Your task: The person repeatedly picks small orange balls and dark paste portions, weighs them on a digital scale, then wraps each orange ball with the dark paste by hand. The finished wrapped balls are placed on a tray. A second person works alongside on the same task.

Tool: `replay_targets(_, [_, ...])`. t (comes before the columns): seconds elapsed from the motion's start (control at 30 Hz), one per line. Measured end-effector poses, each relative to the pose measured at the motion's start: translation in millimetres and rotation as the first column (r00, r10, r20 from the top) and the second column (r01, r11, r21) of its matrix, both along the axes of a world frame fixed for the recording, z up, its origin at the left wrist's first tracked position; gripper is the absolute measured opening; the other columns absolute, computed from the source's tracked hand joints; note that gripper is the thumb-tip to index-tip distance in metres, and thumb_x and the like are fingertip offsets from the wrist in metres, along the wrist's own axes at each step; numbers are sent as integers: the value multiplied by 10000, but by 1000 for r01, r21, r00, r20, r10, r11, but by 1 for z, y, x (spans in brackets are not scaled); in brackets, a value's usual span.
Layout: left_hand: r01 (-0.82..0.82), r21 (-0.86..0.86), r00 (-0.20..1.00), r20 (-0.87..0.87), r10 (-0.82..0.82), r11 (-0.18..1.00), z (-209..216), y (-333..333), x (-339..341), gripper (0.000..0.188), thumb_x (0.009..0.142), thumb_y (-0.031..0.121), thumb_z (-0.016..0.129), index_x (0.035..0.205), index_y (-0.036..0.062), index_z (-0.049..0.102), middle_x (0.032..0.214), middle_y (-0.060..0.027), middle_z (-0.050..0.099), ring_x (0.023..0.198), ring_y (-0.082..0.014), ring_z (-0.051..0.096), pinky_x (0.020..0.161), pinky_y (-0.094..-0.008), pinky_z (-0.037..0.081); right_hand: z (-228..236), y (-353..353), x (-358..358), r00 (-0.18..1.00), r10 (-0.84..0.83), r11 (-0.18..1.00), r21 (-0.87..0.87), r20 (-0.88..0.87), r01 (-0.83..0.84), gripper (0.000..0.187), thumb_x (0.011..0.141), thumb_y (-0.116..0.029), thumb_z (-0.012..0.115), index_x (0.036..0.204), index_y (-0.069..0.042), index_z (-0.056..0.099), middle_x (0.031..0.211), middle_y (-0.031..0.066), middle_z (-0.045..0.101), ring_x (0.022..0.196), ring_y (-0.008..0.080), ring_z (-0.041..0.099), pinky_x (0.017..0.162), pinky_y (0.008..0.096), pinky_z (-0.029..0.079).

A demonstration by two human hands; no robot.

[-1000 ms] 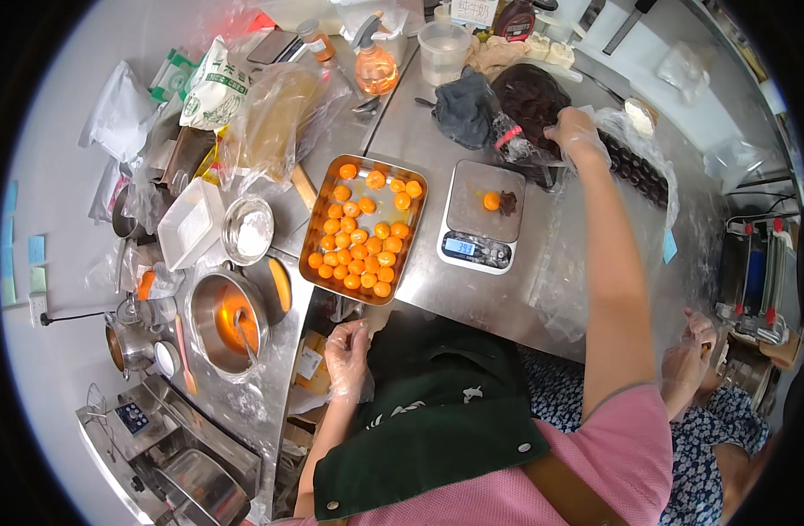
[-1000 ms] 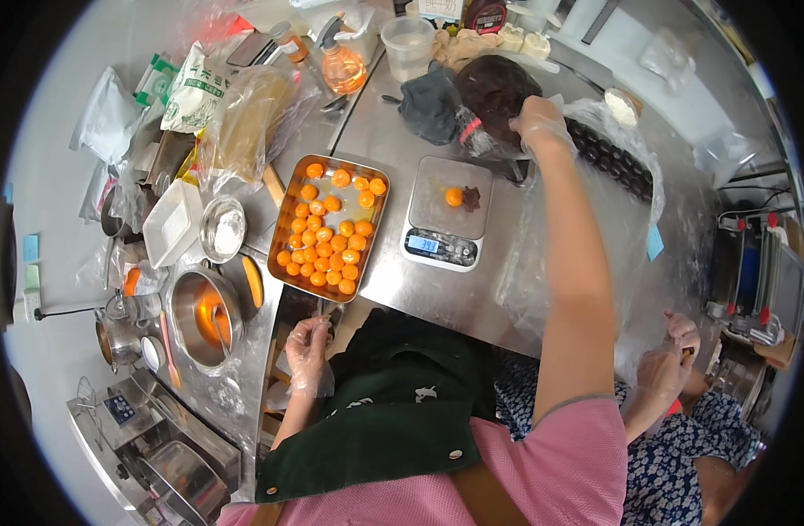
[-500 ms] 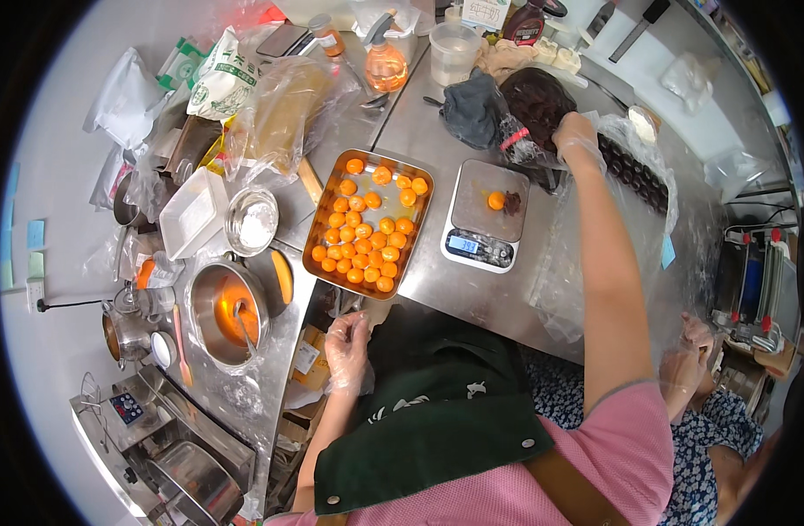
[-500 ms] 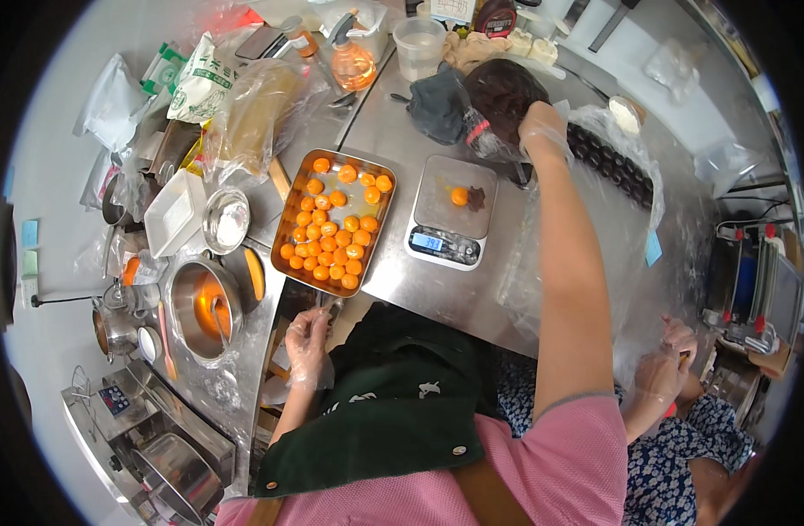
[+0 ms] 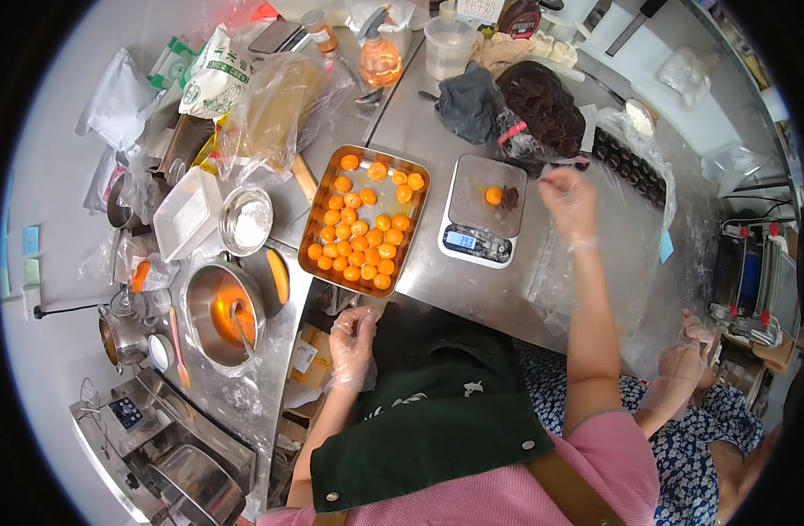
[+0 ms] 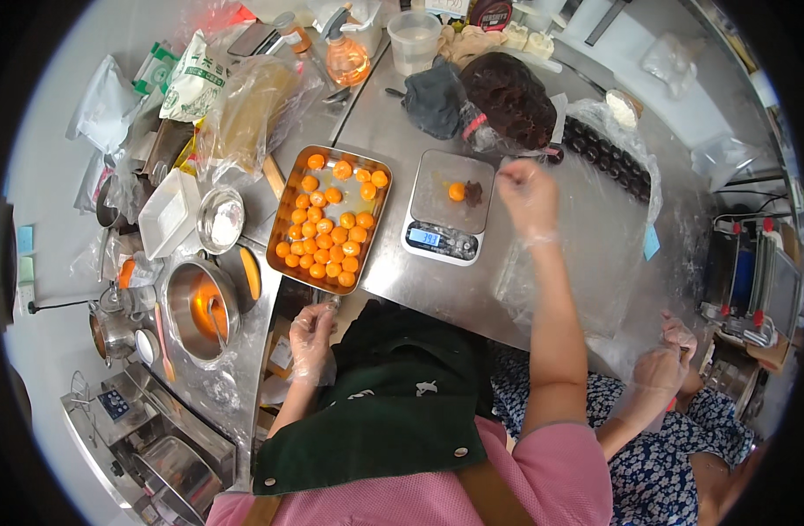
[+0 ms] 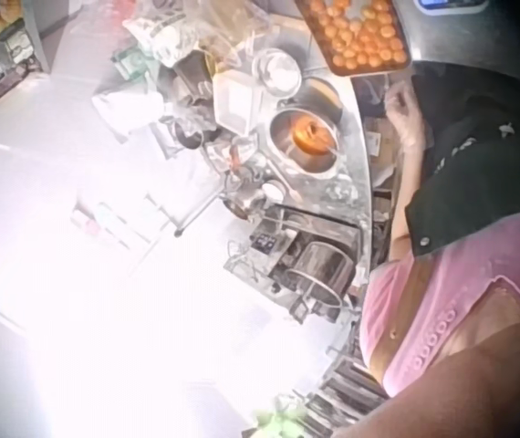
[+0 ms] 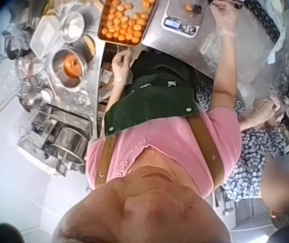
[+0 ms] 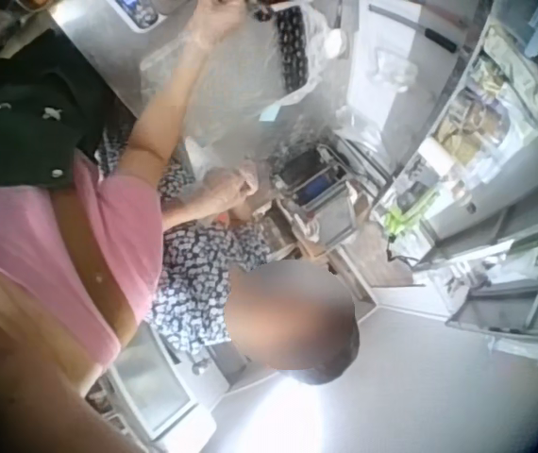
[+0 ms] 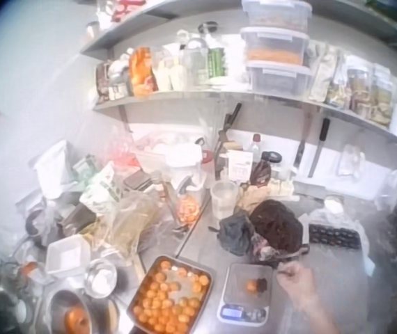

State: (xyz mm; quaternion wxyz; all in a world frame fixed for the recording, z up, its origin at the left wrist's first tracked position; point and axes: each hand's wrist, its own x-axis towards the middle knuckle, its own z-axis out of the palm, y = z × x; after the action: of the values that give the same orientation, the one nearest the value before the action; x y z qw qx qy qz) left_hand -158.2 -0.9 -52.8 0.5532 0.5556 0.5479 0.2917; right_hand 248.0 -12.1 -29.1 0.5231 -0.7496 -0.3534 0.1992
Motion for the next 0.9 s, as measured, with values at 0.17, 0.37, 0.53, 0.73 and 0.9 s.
replay_targets(0.17, [-18, -13, 999, -31, 18, 1000, 6, 3, -3, 125, 876, 80, 607, 928, -34, 618, 755, -5, 576, 643, -64, 498, 597, -211, 425, -32, 5, -34, 975, -74, 996, -32, 210, 83, 120, 726, -75, 714, 812, -3, 672, 792, 98, 643, 732, 218, 641, 686, 309, 499])
replay_targets(0.37, [-56, -38, 998, -28, 55, 998, 10, -1, -8, 113, 878, 86, 606, 917, -19, 621, 727, -2, 568, 636, -59, 496, 589, -207, 422, -38, 13, -49, 881, -98, 984, -86, 462, 154, 91, 736, -73, 697, 810, -21, 686, 853, 121, 643, 758, 302, 627, 679, 371, 498])
replay_targets(0.53, [-51, -34, 998, -47, 49, 998, 6, -8, -13, 109, 878, 81, 601, 916, -19, 621, 742, -11, 570, 647, -59, 499, 595, -206, 422, -54, 8, -46, 809, -74, 995, -12, 583, 100, 92, 760, -55, 652, 840, -43, 696, 909, 119, 644, 786, 320, 618, 696, 394, 500])
replay_targets(0.73, [-47, -21, 998, -39, 46, 999, 5, -9, -14, 119, 878, 85, 598, 921, -24, 618, 764, -18, 573, 654, -61, 499, 596, -207, 421, -45, 6, -47, 776, 65, 978, -194, 627, 75, 184, 755, -22, 642, 926, -65, 694, 983, 125, 629, 814, 315, 619, 721, 387, 507])
replay_targets(0.9, [-60, -27, 997, -46, 58, 998, 9, -7, -14, 130, 880, 93, 597, 931, -25, 616, 748, -9, 566, 646, -61, 493, 597, -204, 416, -43, -1, -50, 877, -32, 985, -136, 480, 110, 318, 746, -23, 659, 1054, -101, 665, 1025, 120, 617, 837, 315, 621, 736, 370, 504])
